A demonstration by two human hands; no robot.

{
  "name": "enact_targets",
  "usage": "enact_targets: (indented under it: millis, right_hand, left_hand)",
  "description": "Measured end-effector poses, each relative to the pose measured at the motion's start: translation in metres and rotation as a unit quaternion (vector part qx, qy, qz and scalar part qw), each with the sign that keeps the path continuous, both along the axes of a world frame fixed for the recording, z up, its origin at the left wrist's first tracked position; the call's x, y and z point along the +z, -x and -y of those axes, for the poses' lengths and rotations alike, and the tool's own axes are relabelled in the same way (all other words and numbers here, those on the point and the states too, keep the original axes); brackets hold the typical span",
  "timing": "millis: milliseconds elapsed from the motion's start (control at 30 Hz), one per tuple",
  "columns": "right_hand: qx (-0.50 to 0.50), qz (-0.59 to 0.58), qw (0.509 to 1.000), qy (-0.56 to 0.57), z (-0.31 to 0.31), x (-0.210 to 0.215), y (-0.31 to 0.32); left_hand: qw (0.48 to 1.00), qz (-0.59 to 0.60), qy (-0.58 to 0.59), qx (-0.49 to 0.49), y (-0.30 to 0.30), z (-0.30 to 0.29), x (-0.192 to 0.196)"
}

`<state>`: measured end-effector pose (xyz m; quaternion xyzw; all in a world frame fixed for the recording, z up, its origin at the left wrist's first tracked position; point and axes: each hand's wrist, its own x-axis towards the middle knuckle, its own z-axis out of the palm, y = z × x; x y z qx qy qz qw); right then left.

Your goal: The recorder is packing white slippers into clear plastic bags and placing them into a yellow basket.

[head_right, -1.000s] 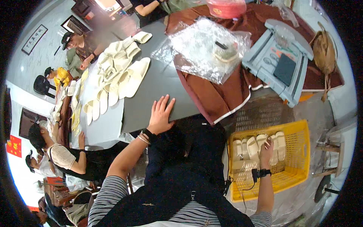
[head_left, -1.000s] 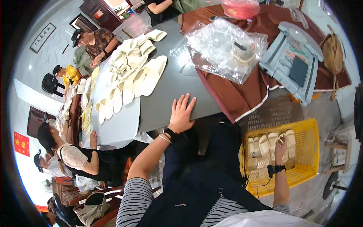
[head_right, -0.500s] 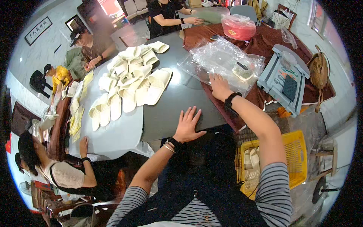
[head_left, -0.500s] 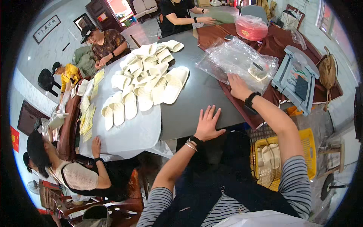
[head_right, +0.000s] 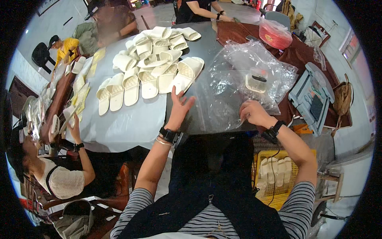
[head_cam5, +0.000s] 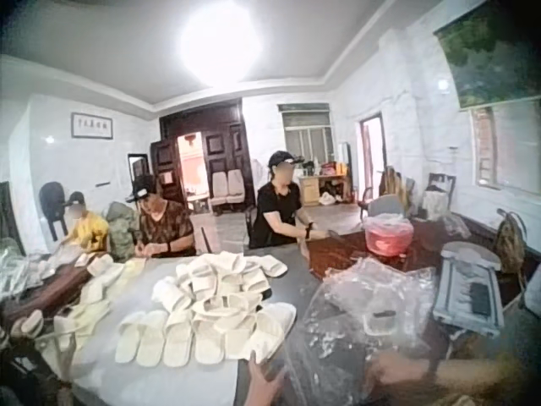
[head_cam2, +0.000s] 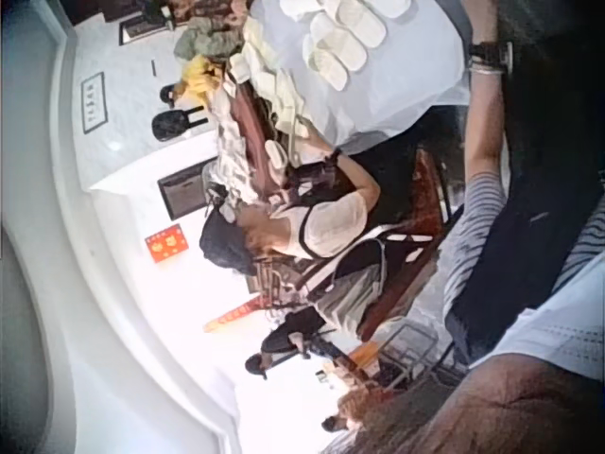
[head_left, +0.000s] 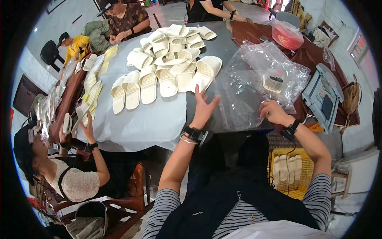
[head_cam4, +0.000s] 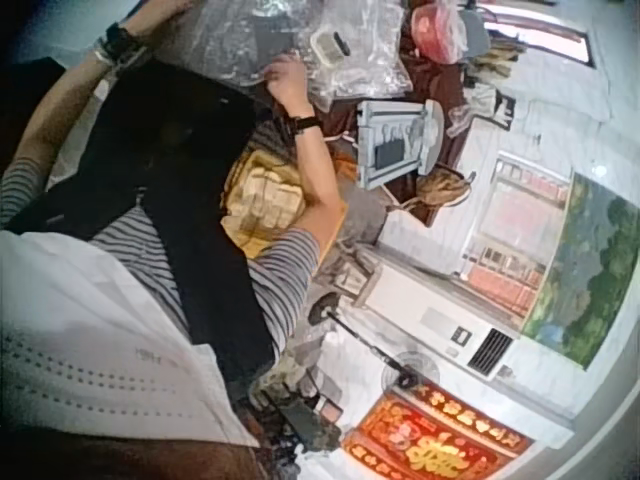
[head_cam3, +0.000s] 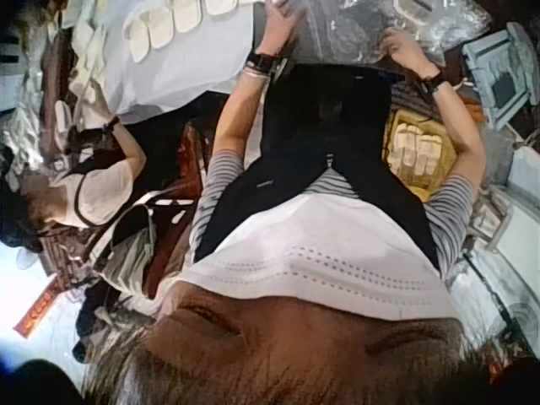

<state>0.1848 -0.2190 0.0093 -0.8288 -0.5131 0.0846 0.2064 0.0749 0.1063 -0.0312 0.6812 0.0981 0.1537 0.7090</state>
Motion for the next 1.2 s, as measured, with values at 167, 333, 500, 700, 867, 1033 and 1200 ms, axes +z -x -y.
enact_targets:
  millis: [167,333,500,700,867,1033,1200]
  right_hand:
    - [-0.03,-0.05,0.995,-0.078,-0.017,0.023,-0.019]
    - [-0.241,0.229,0.932,0.146,-0.01,0.005,-0.097]
    - [-0.396,0.169,0.876,0.219,0.019,-0.02,-0.144]
    - [-0.298,0.258,0.919,0.0,-0.03,-0.012,-0.181]
    - [-0.064,-0.036,0.987,-0.145,-0.224,0.008,-0.101]
    - [0.144,-0.022,0.973,-0.177,-0.291,-0.021,-0.144]
    - [-0.232,-0.716,0.628,-0.2,-0.412,-0.008,-0.067]
  left_hand:
    - [0.998,-0.022,-0.034,-0.038,-0.008,0.027,-0.002]
    - [0.988,0.031,-0.149,-0.008,-0.013,0.044,-0.035]
    - [0.975,0.069,-0.209,-0.005,0.021,0.016,-0.046]
    - [0.982,0.032,-0.18,0.045,0.034,0.001,-0.043]
    - [0.977,0.016,-0.2,0.068,0.056,-0.022,-0.057]
    - [0.982,0.039,-0.179,0.048,0.033,-0.001,-0.045]
    - [0.973,0.027,-0.217,0.08,0.05,-0.019,-0.058]
